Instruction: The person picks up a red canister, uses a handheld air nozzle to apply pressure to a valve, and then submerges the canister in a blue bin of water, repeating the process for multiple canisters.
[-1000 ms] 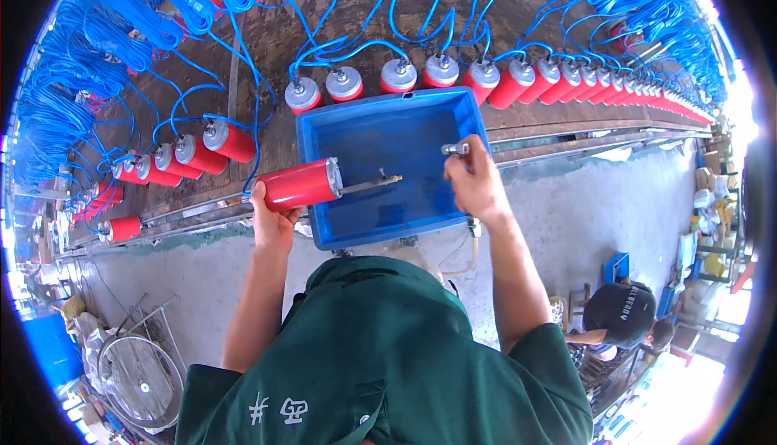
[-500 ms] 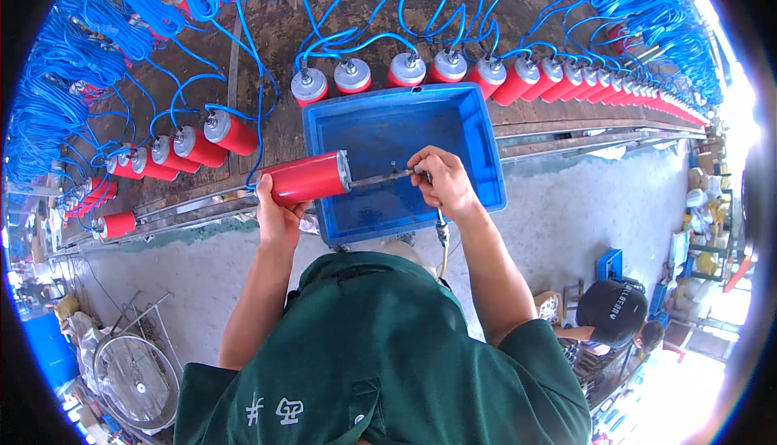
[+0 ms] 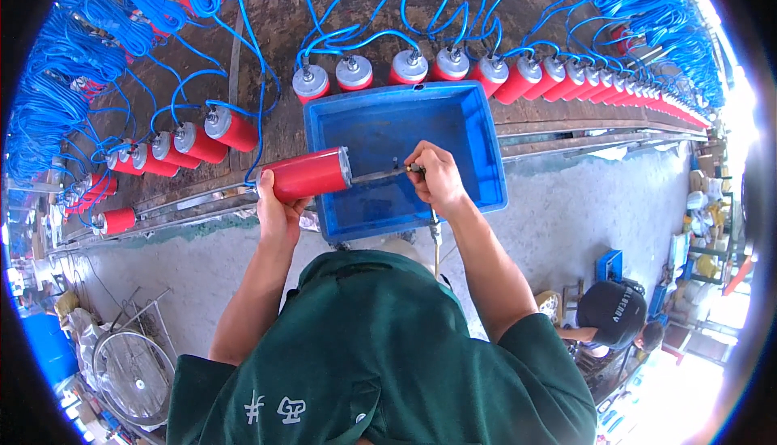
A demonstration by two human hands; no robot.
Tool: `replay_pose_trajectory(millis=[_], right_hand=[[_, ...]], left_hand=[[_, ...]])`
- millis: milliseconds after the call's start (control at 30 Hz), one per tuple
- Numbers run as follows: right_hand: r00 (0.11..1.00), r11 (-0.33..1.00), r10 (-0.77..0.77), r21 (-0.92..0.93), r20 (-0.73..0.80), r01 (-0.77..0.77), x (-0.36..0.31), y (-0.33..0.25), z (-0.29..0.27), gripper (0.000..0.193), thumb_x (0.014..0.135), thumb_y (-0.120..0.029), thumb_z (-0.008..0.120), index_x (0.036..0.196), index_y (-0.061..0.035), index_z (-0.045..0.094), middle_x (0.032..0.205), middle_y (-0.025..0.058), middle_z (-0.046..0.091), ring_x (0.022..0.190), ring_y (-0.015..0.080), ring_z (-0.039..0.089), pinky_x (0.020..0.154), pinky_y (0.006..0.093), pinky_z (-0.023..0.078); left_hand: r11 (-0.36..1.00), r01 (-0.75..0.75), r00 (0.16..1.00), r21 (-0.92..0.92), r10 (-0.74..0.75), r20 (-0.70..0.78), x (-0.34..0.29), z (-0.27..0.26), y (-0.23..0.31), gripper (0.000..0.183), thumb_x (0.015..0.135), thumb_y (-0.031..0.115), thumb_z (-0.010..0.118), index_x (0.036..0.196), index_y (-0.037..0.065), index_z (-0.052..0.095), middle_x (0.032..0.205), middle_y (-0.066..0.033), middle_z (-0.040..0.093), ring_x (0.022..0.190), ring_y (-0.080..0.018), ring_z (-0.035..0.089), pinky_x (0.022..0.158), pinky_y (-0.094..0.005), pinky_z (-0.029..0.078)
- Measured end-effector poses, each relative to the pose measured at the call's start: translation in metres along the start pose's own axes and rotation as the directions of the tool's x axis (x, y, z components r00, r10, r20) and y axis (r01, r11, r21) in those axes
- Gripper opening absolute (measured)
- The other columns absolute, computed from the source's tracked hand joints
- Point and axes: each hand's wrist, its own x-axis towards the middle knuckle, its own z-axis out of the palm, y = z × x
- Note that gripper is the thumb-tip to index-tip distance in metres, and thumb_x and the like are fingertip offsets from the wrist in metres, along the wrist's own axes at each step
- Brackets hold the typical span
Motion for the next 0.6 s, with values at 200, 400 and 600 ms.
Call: replay_pose_trajectory(millis=[200, 400, 600], right_hand=[[1.000, 0.996, 0.007, 0.089, 0.004, -0.007, 0.004, 0.006, -0.003, 0.022, 0.100, -0.014, 0.044, 0.096, -0.0007, 0.061, 0.072, 0.0060, 0.050, 0.051, 0.0100, 0.036, 0.042, 0.0270, 0.028], [0.994, 0.998, -0.023, -0.052, 0.105, 0.029, -0.025, -0.035, -0.078, 0.031, 0.096, -0.004, 0.059, 0.125, -0.0068, 0.051, 0.086, 0.0053, 0.054, 0.066, 0.0106, 0.048, 0.054, 0.0256, 0.040], [0.812, 0.805, -0.583, -0.158, -0.025, 0.572, -0.119, -0.135, -0.153, 0.032, 0.105, -0.017, 0.063, 0.131, -0.0030, 0.051, 0.099, 0.0172, 0.073, 0.068, 0.0205, 0.066, 0.067, 0.0332, 0.055]], left_hand=[[1.000, 0.004, 1.000, 0.001, -0.004, -0.023, 0.000, 0.000, 0.001, 0.066, 0.098, 0.060, 0.066, 0.138, 0.009, 0.057, 0.130, -0.0124, 0.070, 0.117, -0.0285, 0.070, 0.100, -0.0456, 0.059], [0.999, -0.022, 0.995, 0.030, 0.025, -0.096, -0.005, 0.019, 0.003, 0.062, 0.097, 0.057, 0.069, 0.136, 0.009, 0.059, 0.129, -0.0115, 0.071, 0.111, -0.0279, 0.072, 0.094, -0.0461, 0.061], [0.939, -0.256, 0.934, 0.228, 0.302, -0.193, -0.023, 0.066, 0.001, 0.067, 0.090, 0.031, 0.085, 0.138, -0.003, 0.051, 0.126, -0.0180, 0.067, 0.112, -0.0299, 0.072, 0.083, -0.0448, 0.067]])
